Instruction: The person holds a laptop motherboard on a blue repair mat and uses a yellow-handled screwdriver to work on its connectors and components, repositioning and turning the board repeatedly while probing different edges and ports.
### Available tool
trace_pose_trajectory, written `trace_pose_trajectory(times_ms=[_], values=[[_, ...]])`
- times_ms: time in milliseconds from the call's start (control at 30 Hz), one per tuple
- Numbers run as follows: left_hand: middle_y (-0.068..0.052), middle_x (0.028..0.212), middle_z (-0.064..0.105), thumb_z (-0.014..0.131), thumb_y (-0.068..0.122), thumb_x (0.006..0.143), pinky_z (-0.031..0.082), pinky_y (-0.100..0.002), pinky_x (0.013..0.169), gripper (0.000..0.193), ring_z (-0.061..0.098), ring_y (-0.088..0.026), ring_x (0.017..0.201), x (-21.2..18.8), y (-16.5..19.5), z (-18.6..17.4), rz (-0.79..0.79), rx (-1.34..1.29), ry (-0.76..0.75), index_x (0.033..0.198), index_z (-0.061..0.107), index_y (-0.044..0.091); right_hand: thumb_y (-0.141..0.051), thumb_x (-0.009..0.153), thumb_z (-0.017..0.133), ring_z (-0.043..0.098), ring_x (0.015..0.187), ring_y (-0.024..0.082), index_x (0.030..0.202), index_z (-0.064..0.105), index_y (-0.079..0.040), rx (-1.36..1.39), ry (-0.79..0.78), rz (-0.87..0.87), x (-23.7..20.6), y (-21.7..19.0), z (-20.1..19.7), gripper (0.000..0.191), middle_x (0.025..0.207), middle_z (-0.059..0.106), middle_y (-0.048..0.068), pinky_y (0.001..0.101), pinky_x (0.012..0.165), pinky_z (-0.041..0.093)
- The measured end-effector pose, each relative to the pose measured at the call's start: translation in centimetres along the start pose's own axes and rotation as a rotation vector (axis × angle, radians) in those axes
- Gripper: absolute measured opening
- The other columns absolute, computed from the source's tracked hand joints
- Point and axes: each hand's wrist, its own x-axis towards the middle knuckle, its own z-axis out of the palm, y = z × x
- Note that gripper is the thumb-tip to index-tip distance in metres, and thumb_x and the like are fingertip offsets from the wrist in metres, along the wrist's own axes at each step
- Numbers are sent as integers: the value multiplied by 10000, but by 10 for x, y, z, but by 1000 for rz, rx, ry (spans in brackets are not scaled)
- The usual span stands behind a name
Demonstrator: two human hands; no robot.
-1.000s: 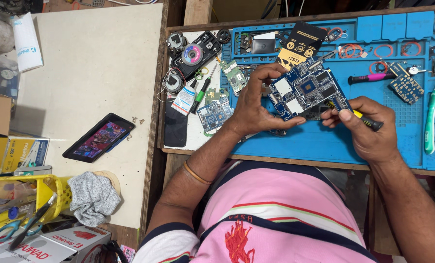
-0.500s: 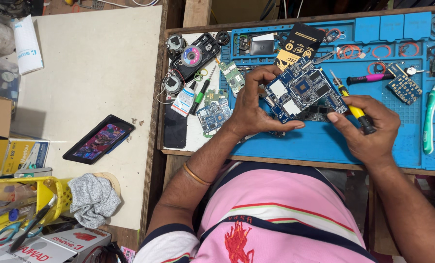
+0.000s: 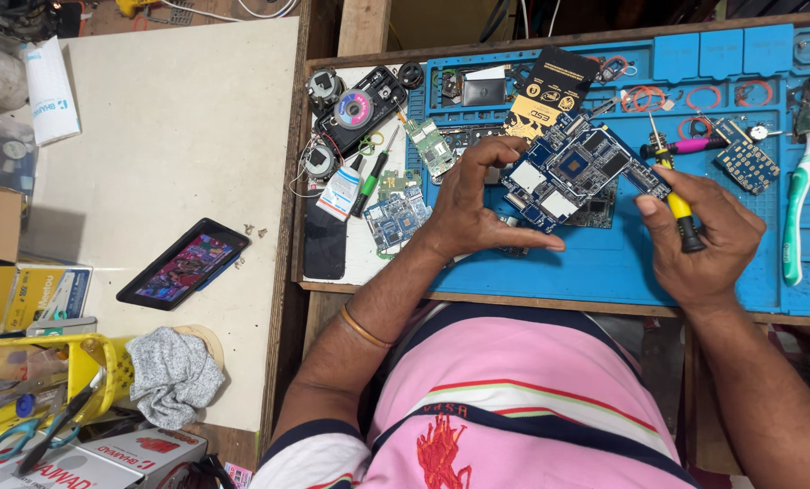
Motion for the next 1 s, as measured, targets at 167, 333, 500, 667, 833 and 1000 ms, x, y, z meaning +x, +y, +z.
trace_pose_trajectory(times_ms=[167, 333, 500, 667, 833, 1000], values=[[-93, 1284, 577, 1003, 555, 533, 636, -332, 965, 1075, 646, -208, 1192, -1, 2, 0, -100, -33, -6, 1329, 404, 153, -187, 1043, 828, 730, 922, 265, 1223, 724, 27, -102, 12, -120, 3, 6, -9, 298, 1065, 736, 201, 306, 798, 559], [-39, 1174, 651, 1005, 549, 547, 640, -303, 905, 947, 696, -157, 1055, 1, 5, -2, -105, -1, -17, 1241, 492, 158, -195, 1096, 851, 738, 962, 286, 1242, 736, 33, -172, 36, -175, 1, 16, -15, 294, 1073, 740, 200, 313, 841, 575], [-11, 1066, 681, 1018, 516, 563, 629, -285, 859, 821, 702, -124, 972, 1, 6, -5, -177, -34, -29, 1139, 565, 146, -205, 1067, 867, 727, 895, 267, 1223, 741, 38, -127, 18, -175, -1, 21, -18, 316, 1036, 738, 198, 301, 787, 556], [5, 1035, 667, 1026, 512, 531, 621, -281, 856, 818, 689, -122, 958, 0, 6, -6, -217, -94, -71, 1091, 545, 161, -198, 1028, 858, 731, 868, 263, 1175, 736, 44, -65, -20, -183, 1, 23, -24, 308, 1020, 740, 193, 285, 755, 553], [-6, 1065, 655, 1035, 520, 517, 613, -281, 857, 1008, 668, -121, 959, 3, 10, -10, -293, -167, -140, 1296, 494, 180, -206, 1012, 852, 732, 856, 241, 1128, 728, 38, -29, -57, -188, 1, 23, -26, 297, 1041, 752, 172, 268, 748, 556], [-30, 1359, 675, 1024, 507, 514, 579, -290, 842, 1329, 659, -118, 998, 7, 13, -12, -307, -297, -241, 1614, 325, 250, -224, 1006, 844, 730, 841, 231, 1125, 731, 29, -27, -69, -181, 0, 23, -24, 302, 1034, 755, 167, 264, 729, 547]])
